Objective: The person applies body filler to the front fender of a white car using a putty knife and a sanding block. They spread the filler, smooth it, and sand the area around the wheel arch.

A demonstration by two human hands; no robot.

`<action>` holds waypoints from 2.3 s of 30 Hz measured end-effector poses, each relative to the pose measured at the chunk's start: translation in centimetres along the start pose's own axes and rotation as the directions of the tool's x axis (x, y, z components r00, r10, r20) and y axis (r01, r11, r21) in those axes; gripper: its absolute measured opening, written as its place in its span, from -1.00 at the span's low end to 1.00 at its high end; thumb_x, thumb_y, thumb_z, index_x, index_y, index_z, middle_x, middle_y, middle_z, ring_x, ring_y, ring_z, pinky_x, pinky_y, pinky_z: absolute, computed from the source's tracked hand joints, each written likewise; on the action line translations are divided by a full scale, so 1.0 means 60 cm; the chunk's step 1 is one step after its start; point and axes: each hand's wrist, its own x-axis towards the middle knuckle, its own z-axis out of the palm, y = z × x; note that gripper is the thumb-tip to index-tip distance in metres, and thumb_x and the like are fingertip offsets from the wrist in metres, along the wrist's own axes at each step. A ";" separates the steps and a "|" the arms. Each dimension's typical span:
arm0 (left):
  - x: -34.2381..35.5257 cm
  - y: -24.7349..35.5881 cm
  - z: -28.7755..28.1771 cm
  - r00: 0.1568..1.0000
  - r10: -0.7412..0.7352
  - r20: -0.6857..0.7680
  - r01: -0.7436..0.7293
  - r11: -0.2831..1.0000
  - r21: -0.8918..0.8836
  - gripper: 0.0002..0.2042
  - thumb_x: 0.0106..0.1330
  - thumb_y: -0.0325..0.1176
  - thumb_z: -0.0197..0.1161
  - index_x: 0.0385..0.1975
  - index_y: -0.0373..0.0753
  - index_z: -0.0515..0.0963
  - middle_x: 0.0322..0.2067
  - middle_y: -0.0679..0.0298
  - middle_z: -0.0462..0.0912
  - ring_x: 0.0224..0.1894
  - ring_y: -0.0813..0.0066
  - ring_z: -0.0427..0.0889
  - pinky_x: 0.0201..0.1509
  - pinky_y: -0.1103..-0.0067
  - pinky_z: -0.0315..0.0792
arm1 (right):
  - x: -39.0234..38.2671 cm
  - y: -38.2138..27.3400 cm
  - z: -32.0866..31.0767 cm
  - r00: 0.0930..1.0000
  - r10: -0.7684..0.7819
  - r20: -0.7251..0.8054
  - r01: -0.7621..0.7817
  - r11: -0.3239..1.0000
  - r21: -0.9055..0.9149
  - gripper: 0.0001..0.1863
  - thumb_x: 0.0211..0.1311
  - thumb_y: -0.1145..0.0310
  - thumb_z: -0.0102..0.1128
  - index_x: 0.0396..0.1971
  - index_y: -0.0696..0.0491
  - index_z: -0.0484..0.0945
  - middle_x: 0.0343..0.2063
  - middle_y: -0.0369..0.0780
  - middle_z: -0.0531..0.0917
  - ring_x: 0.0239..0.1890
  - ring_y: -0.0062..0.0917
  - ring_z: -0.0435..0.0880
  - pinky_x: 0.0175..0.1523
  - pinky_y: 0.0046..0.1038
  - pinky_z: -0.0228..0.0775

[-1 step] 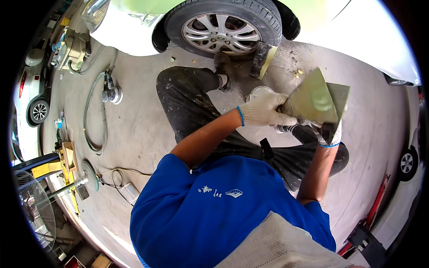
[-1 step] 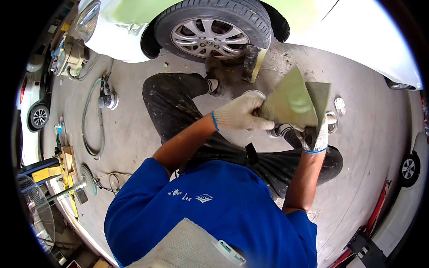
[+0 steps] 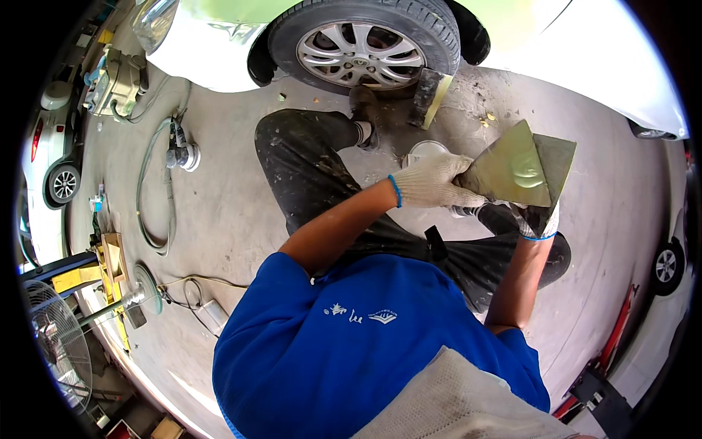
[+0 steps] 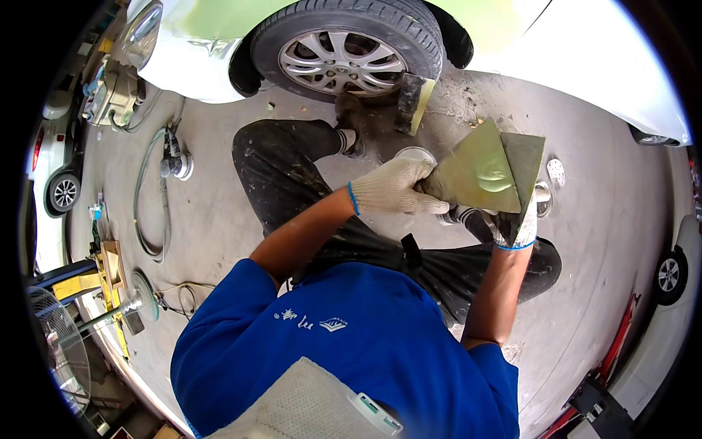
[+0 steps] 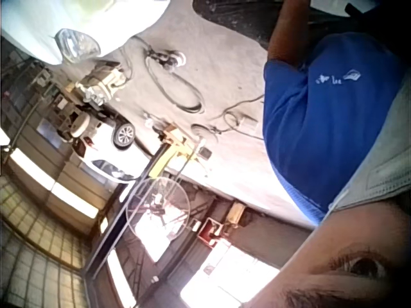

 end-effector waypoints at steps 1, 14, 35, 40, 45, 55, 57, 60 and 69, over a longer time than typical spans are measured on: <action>0.002 -0.001 0.002 1.000 -0.022 -0.013 0.022 1.000 0.001 -0.74 0.25 -0.25 0.43 -0.31 -0.34 0.59 -0.61 0.41 0.51 -0.59 0.67 0.48 -0.53 0.67 0.36 | -0.003 0.004 0.011 0.991 -0.108 -0.084 0.076 0.944 -0.322 -0.57 0.54 0.10 -0.03 0.14 0.13 0.46 -0.13 -0.15 0.56 -0.24 -0.47 0.55 -0.26 -0.49 0.43; -0.008 0.059 -0.017 0.947 -0.314 -0.073 0.304 0.945 -0.122 -0.73 0.23 -0.28 0.45 -0.30 -0.35 0.58 -0.49 0.29 0.55 -0.50 0.57 0.50 -0.43 0.54 0.40 | 0.002 -0.014 0.066 0.965 0.158 0.208 -0.187 0.974 0.127 -0.75 0.49 0.20 0.09 -0.31 0.07 0.42 -0.59 -0.30 0.40 -0.70 -0.68 0.30 -0.65 -0.62 0.07; -0.044 0.021 -0.019 0.915 -0.313 -0.256 0.298 0.950 -0.095 -0.72 0.30 -0.25 0.44 -0.26 -0.30 0.53 -0.62 0.39 0.50 -0.63 0.72 0.42 -0.62 0.68 0.29 | -0.005 -0.033 0.061 0.955 -0.203 -0.215 0.104 0.911 -0.398 -0.69 0.45 0.35 0.20 0.10 0.15 0.58 -0.12 -0.30 0.68 -0.12 -0.68 0.59 0.03 -0.60 0.47; -0.059 -0.017 -0.012 0.947 -0.250 -0.203 0.247 0.968 -0.039 -0.73 0.29 -0.27 0.46 -0.31 -0.31 0.53 -0.62 0.40 0.50 -0.63 0.73 0.42 -0.60 0.68 0.29 | -0.023 -0.059 0.080 0.886 -0.449 -0.115 0.328 0.784 -0.527 -0.74 0.44 0.46 0.15 0.07 0.15 0.56 -0.20 -0.35 0.64 -0.18 -0.71 0.55 0.00 -0.57 0.46; -0.053 0.010 -0.028 0.910 -0.283 -0.303 0.227 0.952 -0.207 -0.72 0.30 -0.23 0.45 -0.34 -0.28 0.51 -0.66 0.41 0.46 -0.70 0.76 0.33 -0.67 0.69 0.21 | -0.007 -0.067 0.091 0.915 -0.395 -0.086 0.291 0.791 -0.537 -0.74 0.43 0.50 0.18 0.07 0.17 0.58 -0.17 -0.33 0.69 -0.13 -0.69 0.59 0.06 -0.56 0.47; -0.051 0.037 -0.033 0.887 -0.312 -0.340 0.233 0.939 -0.254 -0.84 0.33 -0.39 0.33 -0.42 -0.23 0.47 -0.64 0.42 0.52 -0.62 0.72 0.48 -0.54 0.69 0.33 | 0.029 -0.076 0.131 0.805 -0.584 -0.104 0.456 0.721 -0.521 -0.82 0.38 0.52 0.26 -0.06 0.18 0.60 -0.28 -0.29 0.70 -0.23 -0.72 0.61 -0.08 -0.61 0.50; -0.053 0.027 -0.024 0.880 -0.296 -0.371 0.256 0.954 -0.155 -0.80 0.31 -0.32 0.39 -0.40 -0.26 0.52 -0.62 0.41 0.53 -0.61 0.74 0.47 -0.53 0.70 0.34 | 0.029 -0.084 0.144 0.780 -0.596 -0.192 0.414 0.721 -0.556 -0.85 0.38 0.51 0.27 -0.10 0.14 0.60 -0.28 -0.31 0.70 -0.23 -0.72 0.62 -0.07 -0.60 0.52; -0.050 -0.010 -0.011 0.887 -0.203 -0.415 0.229 0.973 0.013 -0.72 0.28 -0.20 0.46 -0.37 -0.29 0.58 -0.59 0.37 0.57 -0.59 0.75 0.46 -0.53 0.70 0.34 | 0.035 -0.074 0.162 0.755 -0.632 -0.174 0.508 0.732 -0.455 -0.86 0.36 0.53 0.28 -0.12 0.16 0.61 -0.30 -0.33 0.68 -0.27 -0.73 0.59 -0.12 -0.61 0.50; -0.036 0.053 -0.030 0.811 -0.319 -0.490 0.314 0.944 -0.095 -0.70 0.25 -0.19 0.49 -0.40 -0.27 0.56 -0.68 0.46 0.47 -0.68 0.77 0.37 -0.60 0.71 0.24 | 0.050 -0.073 0.130 0.835 -0.541 0.104 0.461 0.582 -0.670 -0.80 0.28 0.61 0.25 -0.11 0.20 0.60 -0.34 -0.20 0.62 -0.29 -0.66 0.55 -0.13 -0.54 0.47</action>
